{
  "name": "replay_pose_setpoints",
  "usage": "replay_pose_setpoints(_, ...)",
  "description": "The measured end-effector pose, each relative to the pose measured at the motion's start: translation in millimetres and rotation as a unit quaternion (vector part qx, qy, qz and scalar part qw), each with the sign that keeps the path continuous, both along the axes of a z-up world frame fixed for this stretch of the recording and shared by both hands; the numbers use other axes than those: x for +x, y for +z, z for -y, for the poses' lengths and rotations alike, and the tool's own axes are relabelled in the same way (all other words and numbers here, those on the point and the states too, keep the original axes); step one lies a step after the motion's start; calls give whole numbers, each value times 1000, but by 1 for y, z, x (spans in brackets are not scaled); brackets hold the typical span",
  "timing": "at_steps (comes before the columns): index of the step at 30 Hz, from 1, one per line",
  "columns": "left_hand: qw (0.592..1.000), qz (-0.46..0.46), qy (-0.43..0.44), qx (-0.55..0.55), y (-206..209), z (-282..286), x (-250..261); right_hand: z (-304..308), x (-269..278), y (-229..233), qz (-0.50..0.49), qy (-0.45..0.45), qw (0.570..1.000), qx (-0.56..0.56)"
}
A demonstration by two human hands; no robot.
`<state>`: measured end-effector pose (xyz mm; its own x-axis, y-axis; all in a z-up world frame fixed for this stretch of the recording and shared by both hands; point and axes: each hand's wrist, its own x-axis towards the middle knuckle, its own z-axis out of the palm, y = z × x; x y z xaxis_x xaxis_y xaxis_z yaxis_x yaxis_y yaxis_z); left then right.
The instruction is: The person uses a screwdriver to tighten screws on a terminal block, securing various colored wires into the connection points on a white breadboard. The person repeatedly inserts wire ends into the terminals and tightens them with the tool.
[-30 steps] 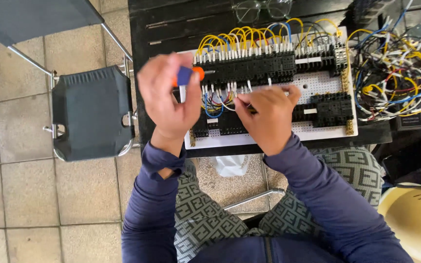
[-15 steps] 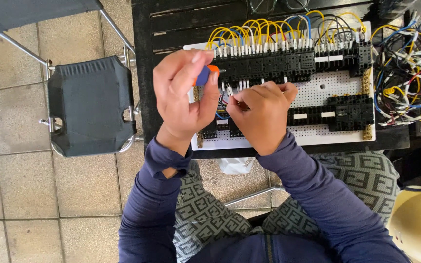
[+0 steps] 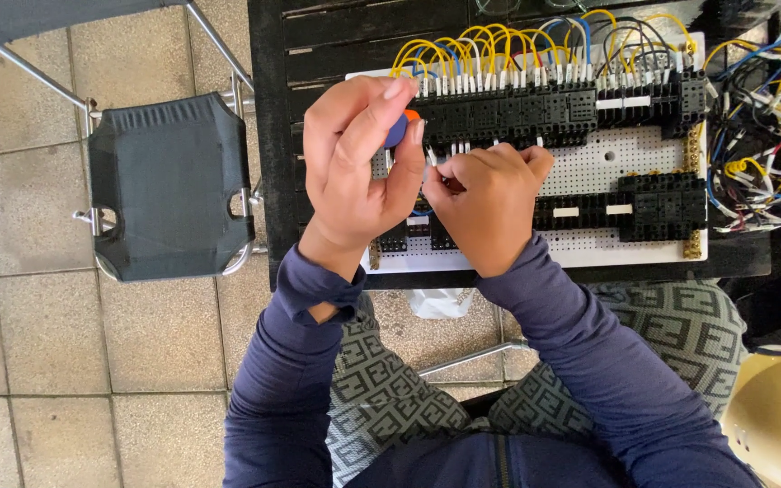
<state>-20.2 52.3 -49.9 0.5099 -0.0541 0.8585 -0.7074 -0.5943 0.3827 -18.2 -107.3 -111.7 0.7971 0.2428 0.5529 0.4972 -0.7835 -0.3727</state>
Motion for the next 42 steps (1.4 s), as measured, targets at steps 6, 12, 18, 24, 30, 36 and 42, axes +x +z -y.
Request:
replay_pose_setpoints(6, 1000, -11, -11, 27, 1, 1, -1, -4, 0, 0, 27, 4, 1000, 12)
replay_pose_setpoints(12, 999, 6, -19, 30, 2, 0, -1, -4, -1, 2, 5, -2, 1000, 31)
replay_pose_setpoints(18, 999, 8, -17, 30, 3, -1, -1, -4, -1, 0, -3, -2, 1000, 30)
replay_pose_setpoints(24, 999, 7, -32, 30, 0, 1, 1, -7, 0, -5, 38, 6, 999, 6)
replay_pose_setpoints(30, 999, 9, -29, 31, 3, 0, 0, -5, 0, 1, -7, 8, 999, 32)
replay_pose_setpoints(36, 999, 5, -25, 23, 2, 1, -1, -6, 1, -4, 24, 13, 1000, 9)
replay_pose_setpoints(42, 1000, -12, -12, 23, 2, 0, -4, -6, 1, -5, 26, 7, 1000, 0)
